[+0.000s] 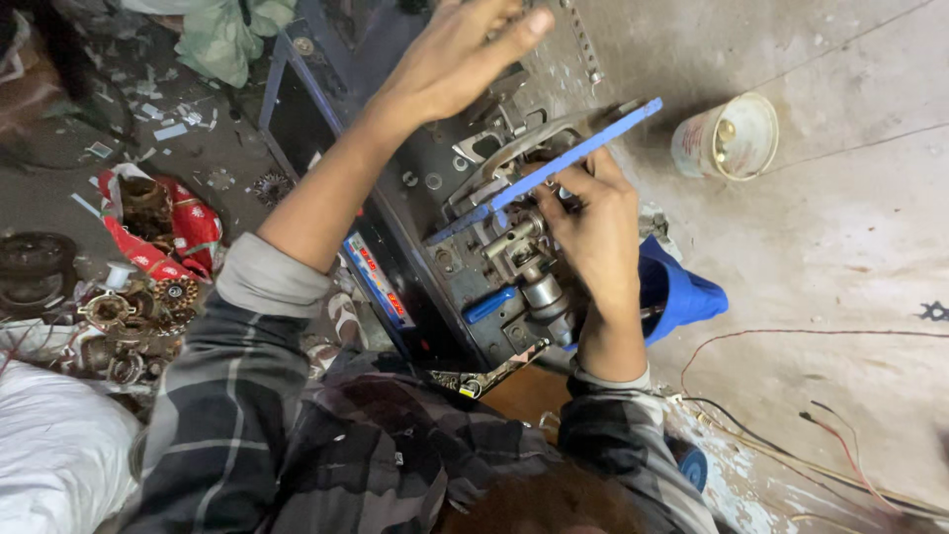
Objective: The person assembles a stator-like electrical component by inserting copper wire coils into slots on a metal rotor using a specialized winding machine. They repeatedly position the rotor, feed the wire, and adjust the machine's clamps and levers to secure the coils.
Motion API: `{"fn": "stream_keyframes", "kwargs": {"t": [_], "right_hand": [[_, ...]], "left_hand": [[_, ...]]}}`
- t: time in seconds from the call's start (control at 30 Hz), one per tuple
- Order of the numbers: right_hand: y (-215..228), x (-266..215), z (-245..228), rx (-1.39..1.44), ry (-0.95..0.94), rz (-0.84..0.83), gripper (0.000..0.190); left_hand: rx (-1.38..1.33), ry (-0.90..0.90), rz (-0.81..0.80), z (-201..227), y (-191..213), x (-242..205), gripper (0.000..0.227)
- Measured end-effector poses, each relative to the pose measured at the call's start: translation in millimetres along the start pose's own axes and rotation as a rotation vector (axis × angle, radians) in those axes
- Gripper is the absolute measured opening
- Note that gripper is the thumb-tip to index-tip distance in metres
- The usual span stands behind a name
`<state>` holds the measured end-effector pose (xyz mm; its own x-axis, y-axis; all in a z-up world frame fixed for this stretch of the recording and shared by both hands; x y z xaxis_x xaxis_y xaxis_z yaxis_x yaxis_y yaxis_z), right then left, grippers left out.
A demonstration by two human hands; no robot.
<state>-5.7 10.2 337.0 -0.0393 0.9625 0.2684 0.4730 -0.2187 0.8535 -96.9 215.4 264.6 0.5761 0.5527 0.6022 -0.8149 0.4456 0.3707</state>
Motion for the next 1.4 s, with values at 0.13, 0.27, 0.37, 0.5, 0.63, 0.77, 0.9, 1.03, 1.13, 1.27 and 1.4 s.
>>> {"fn": "stream_keyframes", "kwargs": {"t": [0.13,0.27,0.37,0.5,0.63,0.77,0.9,1.03,1.13,1.27,1.4], "right_hand": [[-2,-3,10,0.035,-0.026,-0.006,0.035],[-1,-4,13,0.046,0.001,0.008,0.035],[-1,-3,16,0.041,-0.017,-0.014,0.035],[-2,-3,13,0.059,-0.014,-0.015,0.035],[-1,-2,11,0.021,0.021,-0.012,0.034],[-2,-4,13,0.035,-0.001,-0.010,0.036],[0,-4,14,0.040,0.021,-0.005,0.034],[-3,-4,16,0.057,-0.038,-0.032,0.035],[-1,-3,10,0.059,-0.017,-0.017,0.033],[0,-4,5,0.033,0.057,0.001,0.027],[-1,-6,8,0.039,0.081,0.001,0.025]], "left_hand": [[-0.883,-0.004,0.100,-61,-1,-34,0.054],[-1.035,0.094,-0.038,-88,0,-84,0.059],[-0.885,0.368,0.160,-110,-20,-99,0.049],[-0.317,0.388,0.274,-90,-18,-92,0.047],[-0.250,0.445,0.260,-73,-5,-99,0.040],[-0.136,0.258,0.508,-19,7,-154,0.029],[-0.096,0.074,0.381,64,-54,-217,0.012],[-0.085,0.201,0.136,75,-123,-216,0.064],[-0.377,0.279,0.168,61,-143,-188,0.077],[-0.590,0.386,0.148,56,-159,-170,0.081],[-0.577,0.264,0.222,71,-158,-168,0.077]]}}
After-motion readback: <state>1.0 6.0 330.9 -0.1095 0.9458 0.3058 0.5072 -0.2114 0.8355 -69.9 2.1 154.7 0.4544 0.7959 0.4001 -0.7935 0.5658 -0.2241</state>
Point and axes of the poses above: each hand's wrist, its own x-axis towards the middle knuckle, its own y-axis out of the back of the hand, z = x × y, the point moved 7 cm from there along x, towards the middle knuckle, and after that the axes turned 9 degrees about -z, right-handed, at the moved point
